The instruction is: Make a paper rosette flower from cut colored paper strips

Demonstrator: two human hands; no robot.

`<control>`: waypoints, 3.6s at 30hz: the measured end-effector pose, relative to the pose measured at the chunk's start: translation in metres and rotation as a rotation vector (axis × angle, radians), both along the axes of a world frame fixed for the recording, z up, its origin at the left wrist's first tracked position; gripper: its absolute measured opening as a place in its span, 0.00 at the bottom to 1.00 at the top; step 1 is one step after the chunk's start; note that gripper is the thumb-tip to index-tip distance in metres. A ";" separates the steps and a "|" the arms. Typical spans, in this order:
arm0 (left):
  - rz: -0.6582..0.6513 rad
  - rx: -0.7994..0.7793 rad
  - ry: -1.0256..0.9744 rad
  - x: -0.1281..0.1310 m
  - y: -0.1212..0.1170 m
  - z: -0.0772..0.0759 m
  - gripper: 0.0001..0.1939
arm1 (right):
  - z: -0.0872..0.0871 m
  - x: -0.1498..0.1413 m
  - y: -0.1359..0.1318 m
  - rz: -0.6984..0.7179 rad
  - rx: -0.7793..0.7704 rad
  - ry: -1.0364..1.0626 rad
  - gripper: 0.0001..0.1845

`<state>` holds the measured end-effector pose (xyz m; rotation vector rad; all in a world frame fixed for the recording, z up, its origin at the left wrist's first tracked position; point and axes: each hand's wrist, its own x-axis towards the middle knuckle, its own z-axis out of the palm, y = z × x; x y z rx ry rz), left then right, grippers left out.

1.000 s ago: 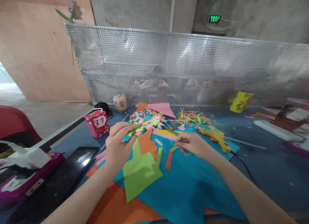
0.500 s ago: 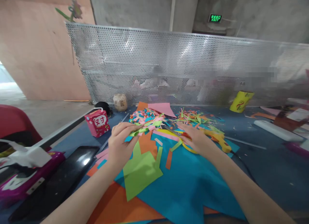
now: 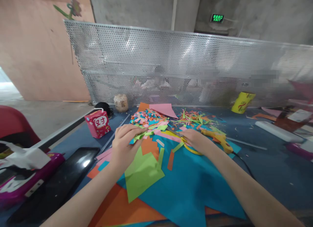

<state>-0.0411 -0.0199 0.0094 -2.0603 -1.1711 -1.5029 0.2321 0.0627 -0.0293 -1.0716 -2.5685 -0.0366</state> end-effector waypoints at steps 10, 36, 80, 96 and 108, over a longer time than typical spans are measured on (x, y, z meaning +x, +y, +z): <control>-0.019 -0.039 -0.011 0.001 0.000 -0.002 0.05 | 0.003 -0.005 -0.001 -0.018 -0.129 0.302 0.08; -0.099 0.007 0.124 0.006 -0.003 0.001 0.08 | 0.047 -0.022 -0.054 0.113 -0.174 1.010 0.23; -0.272 -0.434 -0.559 0.004 0.010 -0.010 0.07 | 0.046 -0.009 -0.046 -0.059 -0.913 1.024 0.15; -0.198 -0.407 -0.474 0.005 0.010 -0.009 0.06 | 0.010 -0.018 -0.054 0.020 0.069 -0.078 0.14; -0.189 -0.390 -0.473 0.004 0.008 -0.007 0.07 | 0.029 -0.006 -0.059 -0.189 0.038 0.686 0.05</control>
